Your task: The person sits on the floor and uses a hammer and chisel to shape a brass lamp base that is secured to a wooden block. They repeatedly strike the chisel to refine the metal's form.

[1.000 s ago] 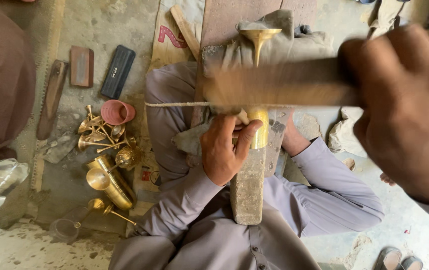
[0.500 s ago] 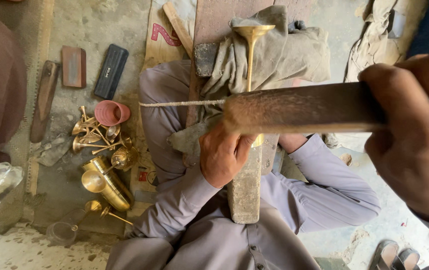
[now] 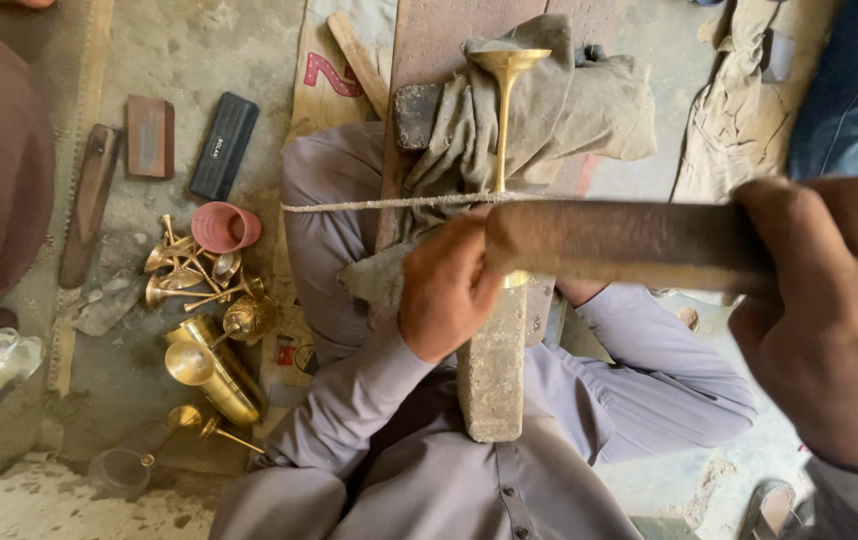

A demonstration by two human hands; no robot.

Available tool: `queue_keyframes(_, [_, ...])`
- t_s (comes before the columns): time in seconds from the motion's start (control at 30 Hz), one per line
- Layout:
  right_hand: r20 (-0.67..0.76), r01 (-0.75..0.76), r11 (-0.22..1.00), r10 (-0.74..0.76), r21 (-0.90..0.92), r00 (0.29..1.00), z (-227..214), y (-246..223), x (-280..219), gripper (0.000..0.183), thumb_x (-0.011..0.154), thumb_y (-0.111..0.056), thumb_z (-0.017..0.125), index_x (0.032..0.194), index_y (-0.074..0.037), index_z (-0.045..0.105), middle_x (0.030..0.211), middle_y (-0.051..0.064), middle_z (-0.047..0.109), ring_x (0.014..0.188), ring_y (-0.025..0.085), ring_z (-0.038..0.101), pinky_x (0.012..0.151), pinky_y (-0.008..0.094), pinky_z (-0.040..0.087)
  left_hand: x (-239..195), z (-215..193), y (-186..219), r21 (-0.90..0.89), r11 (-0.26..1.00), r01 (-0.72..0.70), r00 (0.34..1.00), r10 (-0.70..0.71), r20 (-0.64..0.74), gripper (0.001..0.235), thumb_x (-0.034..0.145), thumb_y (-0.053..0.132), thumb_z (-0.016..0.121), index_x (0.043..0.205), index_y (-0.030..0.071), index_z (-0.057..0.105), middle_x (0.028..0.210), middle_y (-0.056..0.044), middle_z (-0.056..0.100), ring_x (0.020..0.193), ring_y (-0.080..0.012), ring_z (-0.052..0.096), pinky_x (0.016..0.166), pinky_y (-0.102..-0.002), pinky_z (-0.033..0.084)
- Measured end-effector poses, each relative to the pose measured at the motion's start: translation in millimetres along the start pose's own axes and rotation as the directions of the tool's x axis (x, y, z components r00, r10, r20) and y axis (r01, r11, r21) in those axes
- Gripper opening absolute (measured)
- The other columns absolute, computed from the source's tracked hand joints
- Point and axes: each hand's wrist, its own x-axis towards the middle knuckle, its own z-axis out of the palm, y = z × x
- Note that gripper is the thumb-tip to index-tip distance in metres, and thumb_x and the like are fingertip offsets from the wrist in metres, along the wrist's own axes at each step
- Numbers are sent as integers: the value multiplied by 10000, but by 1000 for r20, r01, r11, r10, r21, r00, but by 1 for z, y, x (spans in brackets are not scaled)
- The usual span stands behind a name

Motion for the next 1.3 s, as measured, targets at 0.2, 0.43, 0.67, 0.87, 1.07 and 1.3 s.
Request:
queue_keyframes(0.2, [40,-251,922,251,295,967,62,-33,-29,470,827,-259,855,1109,16,599,762,127,659,621,265,649,597,389,520,-10,-55,-19,-156,949,276,946,-297,-134,189,1105,184,666,1106,37,546,1018,-62,692,808,-136,735,669,-280,609])
queue_keyframes(0.43, [165,-459,775,432,435,887,138,-84,-26,676,817,-547,841,1061,-6,516,666,144,657,525,327,637,513,459,497,-18,-87,-54,340,883,324,944,-325,-55,369,974,175,687,1306,38,603,1167,-173,615,981,-343,649,758,-400,522])
queue_keyframes(0.67, [92,-444,749,463,492,882,150,-90,-13,690,804,-554,821,1081,-5,508,803,192,697,627,383,682,573,489,510,-47,-108,-86,590,753,290,936,-352,-12,218,961,172,686,1143,68,624,1069,-184,581,972,-405,619,810,-487,488])
queue_keyframes(0.87, [16,-401,779,450,481,893,159,-92,-10,620,772,-526,831,1024,-45,531,813,176,689,718,408,679,589,521,492,-101,-161,-120,790,545,281,947,-290,-136,268,986,142,602,1229,32,572,1184,-249,604,996,-483,611,779,-544,495])
queue_keyframes(1.07, [83,-466,760,484,453,871,170,-95,-7,647,803,-546,804,1057,-27,512,780,201,662,727,417,666,621,526,503,-196,-171,-195,863,247,440,728,-661,-182,366,1040,235,490,1385,114,495,1106,-283,680,1047,-491,629,896,-571,492])
queue_keyframes(1.3, [19,-449,724,517,525,856,177,-100,-2,583,792,-477,803,1016,-25,509,820,203,654,704,433,660,594,539,497,-202,-178,-180,682,553,478,873,-382,-302,357,965,200,603,1284,39,601,1079,-261,711,971,-448,689,804,-500,537])
